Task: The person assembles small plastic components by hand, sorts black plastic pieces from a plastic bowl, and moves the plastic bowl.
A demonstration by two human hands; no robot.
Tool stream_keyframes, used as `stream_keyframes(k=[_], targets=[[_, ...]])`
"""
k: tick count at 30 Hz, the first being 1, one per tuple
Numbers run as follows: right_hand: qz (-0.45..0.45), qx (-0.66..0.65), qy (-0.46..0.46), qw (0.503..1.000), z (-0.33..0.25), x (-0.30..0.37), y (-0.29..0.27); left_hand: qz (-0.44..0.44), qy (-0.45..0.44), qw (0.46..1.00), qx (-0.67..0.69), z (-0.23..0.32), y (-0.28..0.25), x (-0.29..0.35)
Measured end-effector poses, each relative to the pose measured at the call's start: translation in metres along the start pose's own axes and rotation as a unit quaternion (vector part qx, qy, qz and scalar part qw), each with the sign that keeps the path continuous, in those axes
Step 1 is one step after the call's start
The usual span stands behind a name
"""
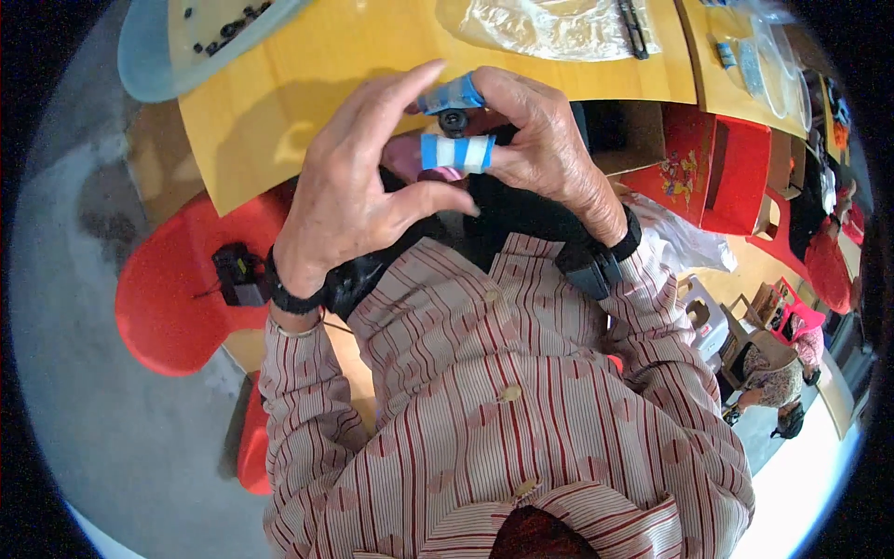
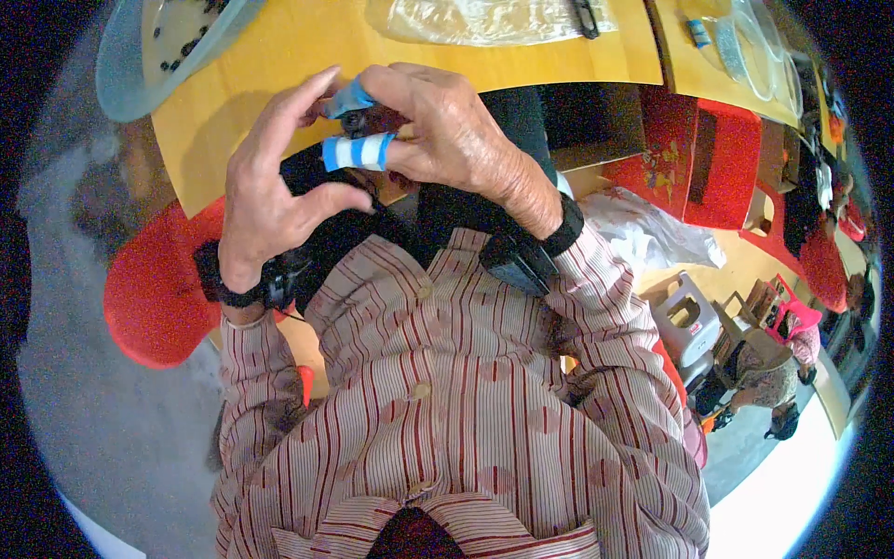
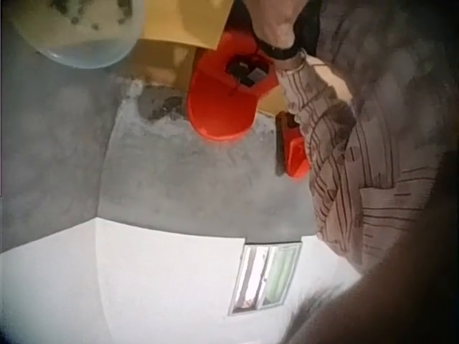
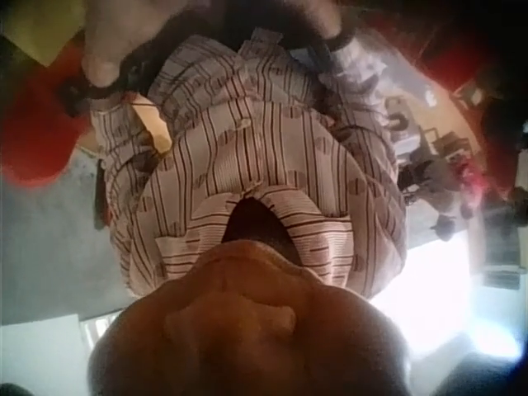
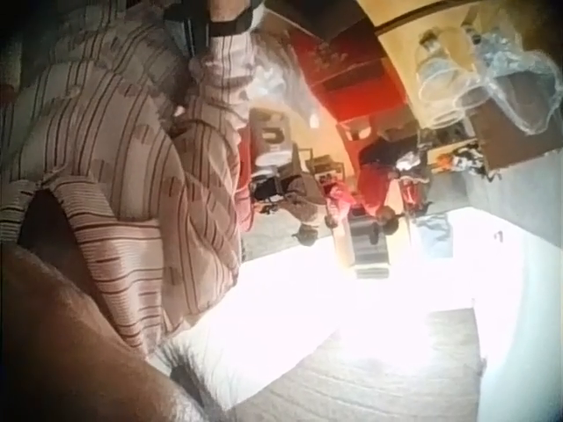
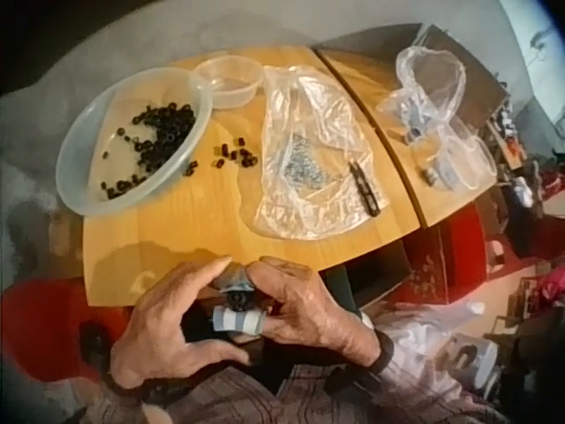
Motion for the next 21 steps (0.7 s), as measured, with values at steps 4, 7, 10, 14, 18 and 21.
stream_keyframes(k=[4, 7, 10, 14, 18, 21], targets=[[0.049, -0.136, 0.167, 0.975, 0.026, 0.027, -0.027, -0.021, -0.082, 0.996, -0.025, -0.023, -0.007, 0.007], [0.163, -0.166, 0.226, 0.946, 0.040, 0.065, -0.065, -0.031, -0.097, 0.993, -0.051, -0.040, -0.003, 0.009], [0.266, -0.193, 0.228, 0.916, 0.062, 0.111, -0.102, -0.011, -0.100, 0.993, -0.059, -0.051, -0.009, 0.005], [0.304, -0.110, 0.266, 0.908, 0.074, 0.158, -0.133, 0.008, -0.124, 0.990, -0.065, -0.065, -0.015, -0.008], [0.318, -0.082, 0.338, 0.882, 0.107, 0.196, -0.141, 0.019, -0.136, 0.989, -0.057, -0.075, -0.013, -0.024], [0.307, -0.056, 0.351, 0.883, 0.128, 0.216, -0.142, 0.022, -0.135, 0.989, -0.054, -0.079, -0.004, -0.039]])
Point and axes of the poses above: each hand's wrist, its own x-axis away from the middle knuckle, its own y-axis out of the palm, z = x × y, the point moved 8 cm from there along -x, towards the middle knuckle, and after that the axes turned 5 degrees about -x, right-handed, at the moved point
